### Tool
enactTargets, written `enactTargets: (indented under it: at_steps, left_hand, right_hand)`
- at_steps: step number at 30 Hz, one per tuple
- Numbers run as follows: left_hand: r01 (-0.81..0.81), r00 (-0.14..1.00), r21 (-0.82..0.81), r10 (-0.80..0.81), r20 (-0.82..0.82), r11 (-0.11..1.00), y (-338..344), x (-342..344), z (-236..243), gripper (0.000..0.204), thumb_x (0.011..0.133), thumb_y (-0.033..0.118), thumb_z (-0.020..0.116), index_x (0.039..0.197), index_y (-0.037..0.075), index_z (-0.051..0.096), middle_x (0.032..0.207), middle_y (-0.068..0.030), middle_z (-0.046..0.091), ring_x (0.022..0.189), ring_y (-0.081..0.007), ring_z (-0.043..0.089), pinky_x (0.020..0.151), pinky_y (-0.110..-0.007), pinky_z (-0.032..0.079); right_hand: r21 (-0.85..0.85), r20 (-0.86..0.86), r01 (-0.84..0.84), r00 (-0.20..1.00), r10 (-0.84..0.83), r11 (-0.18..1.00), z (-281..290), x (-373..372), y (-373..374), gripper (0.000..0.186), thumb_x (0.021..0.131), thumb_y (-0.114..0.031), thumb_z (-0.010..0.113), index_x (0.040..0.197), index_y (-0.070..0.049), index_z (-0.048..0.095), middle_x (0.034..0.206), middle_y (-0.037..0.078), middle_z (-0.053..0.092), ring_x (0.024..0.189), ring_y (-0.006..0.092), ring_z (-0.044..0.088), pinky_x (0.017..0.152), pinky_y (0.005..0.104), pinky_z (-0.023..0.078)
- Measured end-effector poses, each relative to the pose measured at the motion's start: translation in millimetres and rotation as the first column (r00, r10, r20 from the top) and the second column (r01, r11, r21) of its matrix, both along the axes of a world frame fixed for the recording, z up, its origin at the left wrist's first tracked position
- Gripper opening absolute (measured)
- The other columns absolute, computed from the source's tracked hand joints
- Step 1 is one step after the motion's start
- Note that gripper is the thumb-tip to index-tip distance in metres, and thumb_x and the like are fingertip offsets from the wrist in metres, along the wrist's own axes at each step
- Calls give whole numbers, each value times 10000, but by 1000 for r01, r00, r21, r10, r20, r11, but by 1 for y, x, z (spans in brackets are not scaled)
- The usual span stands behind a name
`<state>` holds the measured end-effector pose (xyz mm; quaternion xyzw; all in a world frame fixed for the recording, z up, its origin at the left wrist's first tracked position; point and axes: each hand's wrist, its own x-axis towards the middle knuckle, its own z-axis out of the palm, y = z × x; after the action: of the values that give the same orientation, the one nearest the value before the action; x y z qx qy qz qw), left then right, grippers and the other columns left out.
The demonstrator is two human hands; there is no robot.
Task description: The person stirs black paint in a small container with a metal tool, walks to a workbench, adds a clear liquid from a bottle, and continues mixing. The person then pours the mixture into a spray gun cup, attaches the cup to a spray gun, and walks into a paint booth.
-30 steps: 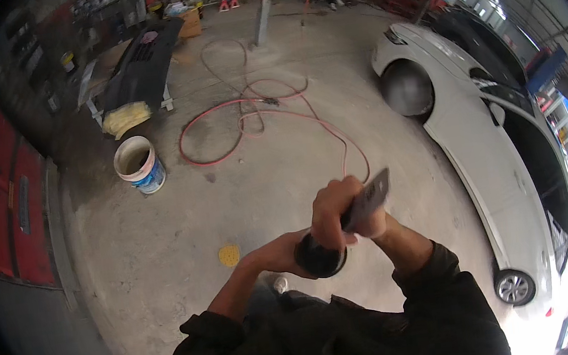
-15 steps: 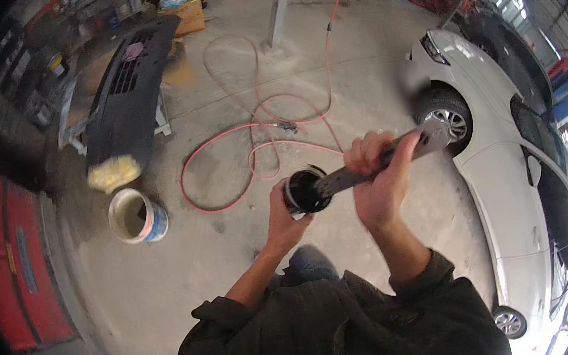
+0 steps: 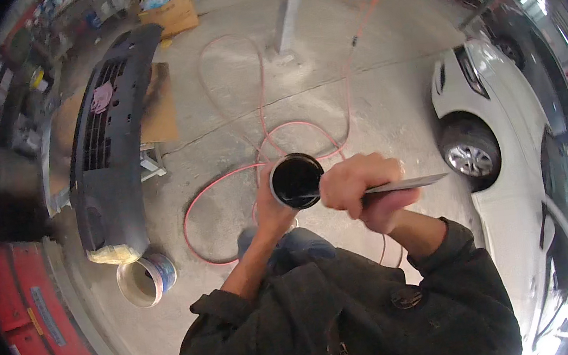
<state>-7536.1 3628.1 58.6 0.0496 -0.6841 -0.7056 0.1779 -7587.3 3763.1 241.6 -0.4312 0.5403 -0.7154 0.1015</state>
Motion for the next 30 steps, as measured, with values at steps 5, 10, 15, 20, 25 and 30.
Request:
enactTargets:
  at_steps: [5,10,15,20,25,30]
  left_hand:
    - [-74,993,4,74,91,997,-67,-148,10,743,669,192,935,1280,54,535,1216,-103,614,1140,-226,603,1003,-359,460]
    - [-118,990,-53,122,73,992,-157,-314,-19,772,662,192,935,1296,47,519,1242,-120,592,1154,-255,596,1011,-366,454]
    - [3,1000,-94,-5,-20,996,-261,-476,-18,764,633,178,939,1274,61,540,1259,-124,568,1180,-264,571,1008,-370,453]
    - [238,969,-104,-228,96,966,-373,-606,15,822,584,170,918,1306,51,543,1193,-131,641,1131,-290,617,995,-377,473]
    - [753,640,70,-753,152,654,-496,-734,7,884,589,187,922,1368,56,526,1242,-91,657,1136,-198,612,1005,-349,467]
    - [489,865,11,-486,124,872,-613,-877,-14,861,605,174,917,1372,49,547,1289,-74,638,1180,-176,588,1041,-339,441]
  right_hand:
    - [-141,106,46,994,-31,989,-15,-164,-65,816,914,-794,292,613,-57,467,581,35,451,500,165,410,491,326,321]
    - [-254,358,295,914,-194,921,-30,-322,-169,716,990,-708,337,663,-75,408,622,13,354,546,155,362,528,324,314]
    - [-222,581,785,583,-568,579,-19,-484,-294,576,1041,-576,409,731,-90,411,664,6,336,573,136,326,560,294,294]
    - [-170,336,7,941,51,985,-22,-613,-370,690,963,-693,422,659,-79,505,623,6,423,530,156,412,517,312,344]
    - [-98,119,-619,770,627,779,7,-778,-494,805,934,-732,433,614,-8,574,506,47,495,409,200,488,418,320,434]
    - [-50,344,-539,781,521,841,-30,-961,-606,867,893,-833,319,564,-47,479,482,26,439,368,168,366,381,330,319]
